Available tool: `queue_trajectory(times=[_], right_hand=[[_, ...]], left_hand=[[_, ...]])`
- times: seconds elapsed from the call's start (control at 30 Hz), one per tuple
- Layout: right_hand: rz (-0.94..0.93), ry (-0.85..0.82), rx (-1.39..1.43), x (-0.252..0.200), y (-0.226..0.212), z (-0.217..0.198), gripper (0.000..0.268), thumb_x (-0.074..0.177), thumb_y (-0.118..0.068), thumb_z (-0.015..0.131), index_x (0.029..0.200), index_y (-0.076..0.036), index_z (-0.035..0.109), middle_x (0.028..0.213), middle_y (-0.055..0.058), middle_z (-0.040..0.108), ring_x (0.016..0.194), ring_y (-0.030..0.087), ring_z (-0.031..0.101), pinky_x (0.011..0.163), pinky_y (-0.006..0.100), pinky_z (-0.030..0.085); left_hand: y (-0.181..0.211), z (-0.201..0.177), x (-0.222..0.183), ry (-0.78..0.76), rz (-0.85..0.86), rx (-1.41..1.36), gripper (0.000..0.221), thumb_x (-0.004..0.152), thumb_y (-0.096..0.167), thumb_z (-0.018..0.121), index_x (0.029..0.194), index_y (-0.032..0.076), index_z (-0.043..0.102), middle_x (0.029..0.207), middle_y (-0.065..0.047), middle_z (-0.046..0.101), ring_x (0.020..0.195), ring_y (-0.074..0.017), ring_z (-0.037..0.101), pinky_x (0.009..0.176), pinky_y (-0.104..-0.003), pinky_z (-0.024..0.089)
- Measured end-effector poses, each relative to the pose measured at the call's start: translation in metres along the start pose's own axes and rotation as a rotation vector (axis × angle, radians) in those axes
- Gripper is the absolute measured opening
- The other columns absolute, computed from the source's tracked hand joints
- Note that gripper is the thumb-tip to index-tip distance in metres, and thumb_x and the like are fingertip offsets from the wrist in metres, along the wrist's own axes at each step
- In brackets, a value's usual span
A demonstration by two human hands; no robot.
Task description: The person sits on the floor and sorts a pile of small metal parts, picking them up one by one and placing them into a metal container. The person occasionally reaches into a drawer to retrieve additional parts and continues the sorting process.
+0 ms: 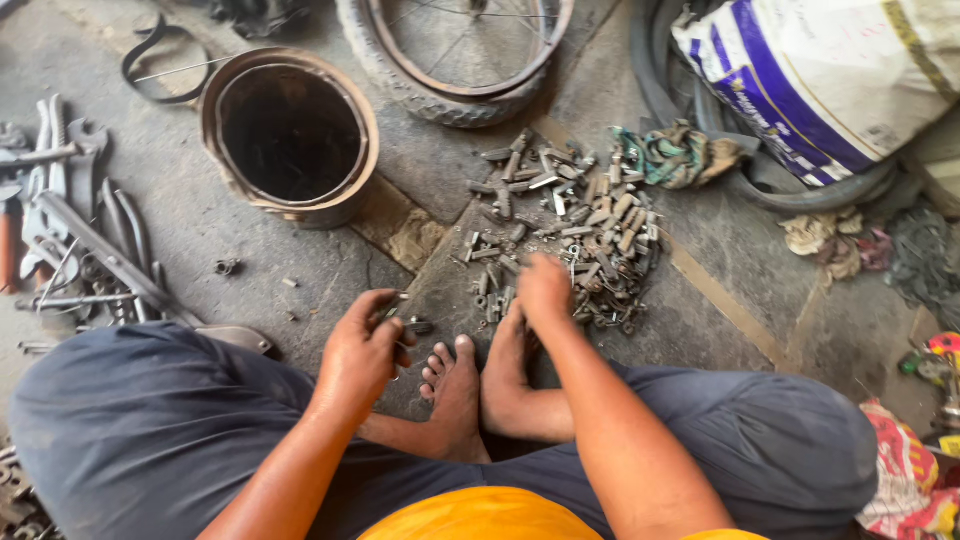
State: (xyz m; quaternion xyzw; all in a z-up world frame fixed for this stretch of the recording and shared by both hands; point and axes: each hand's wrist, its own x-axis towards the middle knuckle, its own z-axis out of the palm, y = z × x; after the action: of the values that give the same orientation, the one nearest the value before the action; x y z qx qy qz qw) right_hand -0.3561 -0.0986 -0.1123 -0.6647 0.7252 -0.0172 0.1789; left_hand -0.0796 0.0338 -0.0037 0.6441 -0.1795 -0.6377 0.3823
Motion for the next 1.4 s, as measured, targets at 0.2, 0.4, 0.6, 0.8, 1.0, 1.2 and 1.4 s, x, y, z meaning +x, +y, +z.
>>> queue_trajectory(times=[0.2,0.4,0.6,0.8,1.0,1.2,1.4], right_hand=[[-0.342,0.147,-0.071,0.003,0.056,0.05,0.032,0.084,-0.01,0.064,0.115,-0.006,0.071,0.115,0.019,0.069,0.107,0.041,0.062,0.093,0.049,0.051],[0.163,0.102,-0.063,0.022,0.064,0.039,0.024,0.092,-0.012,0.064,0.111,-0.017,0.076,0.118,0.012,0.069,0.107,0.033,0.067,0.091,0.045,0.055],[0.049,0.153,-0.12,0.026,0.081,0.014,0.025,0.085,-0.018,0.074,0.11,-0.021,0.079,0.112,0.009,0.074,0.105,0.034,0.066,0.091,0.045,0.053],[-0.022,0.175,-0.218,0.036,0.078,0.027,0.023,0.086,-0.021,0.077,0.108,-0.019,0.076,0.107,0.009,0.074,0.099,0.035,0.067,0.089,0.047,0.052],[-0.083,0.31,-0.131,0.039,0.067,0.027,0.016,0.081,-0.015,0.075,0.092,-0.007,0.067,0.097,0.017,0.069,0.095,0.042,0.064,0.083,0.052,0.05],[-0.448,0.271,0.138,0.028,-0.018,0.039,0.016,0.086,-0.008,0.069,0.101,-0.004,0.066,0.099,0.018,0.068,0.097,0.042,0.063,0.086,0.051,0.05],[-0.6,-0.195,0.303,-0.024,-0.104,0.061,0.029,0.069,-0.011,0.077,0.096,-0.006,0.069,0.095,0.018,0.069,0.093,0.04,0.065,0.082,0.048,0.051]], left_hand=[[-0.001,0.005,0.003,-0.001,-0.036,0.01,0.039,0.095,0.01,0.055,0.134,0.01,0.06,0.075,-0.007,0.067,0.057,-0.0133,0.06,0.049,-0.03,0.047],[-0.002,0.003,0.004,0.02,-0.015,0.036,0.037,0.096,0.012,0.056,0.132,0.009,0.061,0.072,-0.007,0.066,0.058,-0.013,0.06,0.052,-0.03,0.049],[-0.001,0.009,0.004,0.0,-0.055,0.064,0.037,0.096,0.012,0.056,0.132,0.008,0.062,0.072,-0.006,0.066,0.058,-0.0135,0.059,0.053,-0.031,0.049],[0.0,0.014,0.009,-0.013,-0.081,0.101,0.038,0.097,0.014,0.055,0.134,0.009,0.06,0.073,-0.007,0.066,0.059,-0.0129,0.06,0.054,-0.03,0.05],[0.0,0.015,0.011,-0.01,-0.044,0.091,0.038,0.097,0.014,0.055,0.134,0.008,0.061,0.072,-0.007,0.066,0.059,-0.013,0.06,0.055,-0.03,0.05],[-0.003,0.008,0.01,0.055,-0.015,0.051,0.037,0.097,0.017,0.058,0.132,0.008,0.062,0.071,-0.007,0.065,0.057,-0.0136,0.058,0.054,-0.031,0.048],[-0.006,-0.003,0.001,0.105,0.176,0.099,0.033,0.096,0.019,0.061,0.126,0.005,0.067,0.079,-0.012,0.071,0.062,-0.0157,0.063,0.059,-0.032,0.053]])
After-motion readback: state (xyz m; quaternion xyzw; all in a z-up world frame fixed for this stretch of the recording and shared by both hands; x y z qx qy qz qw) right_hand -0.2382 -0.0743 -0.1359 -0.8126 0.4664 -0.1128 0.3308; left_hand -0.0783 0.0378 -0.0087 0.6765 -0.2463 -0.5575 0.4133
